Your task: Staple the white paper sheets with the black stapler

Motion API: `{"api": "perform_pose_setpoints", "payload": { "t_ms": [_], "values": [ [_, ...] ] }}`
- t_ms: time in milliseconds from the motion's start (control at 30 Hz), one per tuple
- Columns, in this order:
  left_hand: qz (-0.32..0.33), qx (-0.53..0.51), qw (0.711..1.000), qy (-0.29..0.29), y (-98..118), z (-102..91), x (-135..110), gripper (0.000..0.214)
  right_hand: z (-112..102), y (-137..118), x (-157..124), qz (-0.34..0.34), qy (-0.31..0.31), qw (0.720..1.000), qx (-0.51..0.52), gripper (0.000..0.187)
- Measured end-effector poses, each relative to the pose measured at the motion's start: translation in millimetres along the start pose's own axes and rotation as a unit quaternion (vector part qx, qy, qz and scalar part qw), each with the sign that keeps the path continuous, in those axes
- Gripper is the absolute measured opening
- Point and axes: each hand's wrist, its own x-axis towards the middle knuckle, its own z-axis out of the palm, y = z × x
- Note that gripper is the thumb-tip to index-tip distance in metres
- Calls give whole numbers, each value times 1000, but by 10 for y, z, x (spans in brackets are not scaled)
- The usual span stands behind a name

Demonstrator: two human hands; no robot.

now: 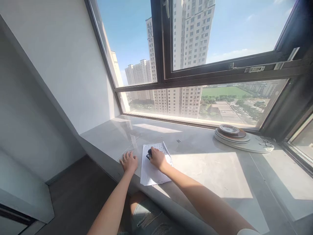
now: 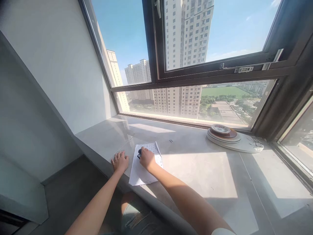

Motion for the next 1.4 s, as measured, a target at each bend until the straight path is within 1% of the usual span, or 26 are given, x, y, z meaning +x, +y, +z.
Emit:
{"api": "perform_pose_setpoints", "payload": {
  "t_ms": [100, 200, 267, 367, 467, 533, 567, 633, 700, 733, 767, 833, 900, 967, 1033, 1133, 1267, 1400],
  "values": [
    [2, 2, 1000, 6, -10, 7, 6, 57, 36, 97, 64, 16, -15, 1000, 6, 27],
    [-2, 4, 1000, 13, -1, -8, -4, 55, -26, 329, -4, 36, -16, 999, 11, 27],
    [-1, 3, 1000, 7, 10, -30, -16, 55, -132, 567, -110, 52, -7, 999, 10, 25],
    [0, 7, 1000, 3, 26, -60, -33, 55, -321, 1023, -325, 83, 15, 996, 9, 21],
    [-3, 13, 1000, 11, 36, -71, -35, 55, -461, 1460, -509, 117, 61, 991, 38, 19],
    [-2, 15, 1000, 15, 35, -64, -29, 56, -527, 1675, -559, 104, 79, 989, 65, 15],
    [-1, 16, 1000, 15, 32, -57, -24, 57, -560, 1761, -557, 88, 75, 990, 81, 16],
    [2, 17, 1000, 15, 24, -39, -14, 57, -637, 1911, -503, 49, 42, 991, 116, 26],
    [3, 17, 1000, 16, 16, -22, -3, 57, -722, 2054, -404, 30, 36, 992, 119, 40],
    [3, 17, 1000, 18, 13, -16, 1, 56, -758, 2124, -346, 26, 54, 992, 107, 47],
    [1, 17, 1000, 21, 11, -11, 4, 55, -782, 2189, -284, 22, 85, 992, 86, 50],
    [0, 16, 999, 29, 7, -6, 11, 54, -778, 2292, -156, 2, 116, 992, 58, 46],
    [1, 15, 1000, 23, -2, -2, 21, 55, -702, 2339, -14, -30, 99, 994, 46, 42],
    [2, 11, 1000, 5, -20, 10, 37, 57, -577, 2326, 142, -50, 57, 997, 32, 48],
    [1, 6, 1000, -5, -40, 31, 61, 58, -442, 2272, 302, -48, 6, 999, 11, 56],
    [0, 5, 1000, 12, -57, 67, 92, 58, -271, 2151, 506, -48, -28, 998, -12, 63],
    [3, 6, 1000, 23, -42, 74, 96, 56, -84, 1893, 712, -73, -42, 996, -31, 64],
    [0, 4, 1000, 30, -24, 60, 79, 54, 149, 1502, 941, -112, -41, 992, -40, 59]
  ]
}}
